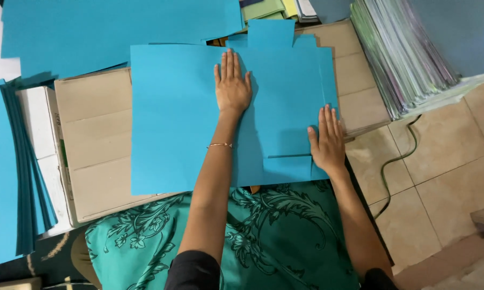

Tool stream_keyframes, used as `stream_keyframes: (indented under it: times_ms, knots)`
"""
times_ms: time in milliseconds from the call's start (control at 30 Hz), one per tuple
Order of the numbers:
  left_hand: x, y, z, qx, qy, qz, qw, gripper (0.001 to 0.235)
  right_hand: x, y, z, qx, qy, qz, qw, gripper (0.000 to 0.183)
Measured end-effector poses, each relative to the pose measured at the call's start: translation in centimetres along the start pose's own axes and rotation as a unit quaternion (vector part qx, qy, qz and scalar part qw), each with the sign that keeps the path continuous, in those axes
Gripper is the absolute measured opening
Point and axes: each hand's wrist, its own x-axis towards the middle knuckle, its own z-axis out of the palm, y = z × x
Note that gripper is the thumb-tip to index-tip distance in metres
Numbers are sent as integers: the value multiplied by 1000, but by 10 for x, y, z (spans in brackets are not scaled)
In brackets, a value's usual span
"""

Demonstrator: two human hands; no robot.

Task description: The person folds light blue paper sheets in half by hand on a flat surface. They smooth the crease with both hands, then place the folded sheet onto a stack. This process is repeated for multiple sheets.

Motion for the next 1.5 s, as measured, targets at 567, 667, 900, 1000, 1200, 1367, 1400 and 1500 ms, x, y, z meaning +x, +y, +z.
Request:
stream_keyframes:
  times_ms: [567,667,900,1000,1200,1367,1400,1500]
  knots:
    - [-213,36,-98,-84,-19,47,995,64,3,17,15,-30,52,-6,998,66]
    - [-225,34,-97,-67,-11,56,996,65,1,16,4,-15,35,-41,998,71]
    - [-228,35,-94,-55,6,58,997,63,2,31,-26,80,-145,-135,977,101]
    - [-229,34,-93,-49,-2,57,997,63,0,2,-62,89,-253,-127,955,119]
    - [-229,34,-96,-53,-17,53,997,62,-23,-23,-32,-29,-190,-229,954,139]
    - [-229,33,-93,-59,-33,49,997,63,-41,-69,21,-34,-34,-236,971,94]
    - [-228,33,-93,-57,-37,48,997,63,-44,-80,28,-34,13,-219,975,81]
    - [-229,33,-88,-40,-27,54,997,62,-47,-103,45,-39,60,-178,981,67]
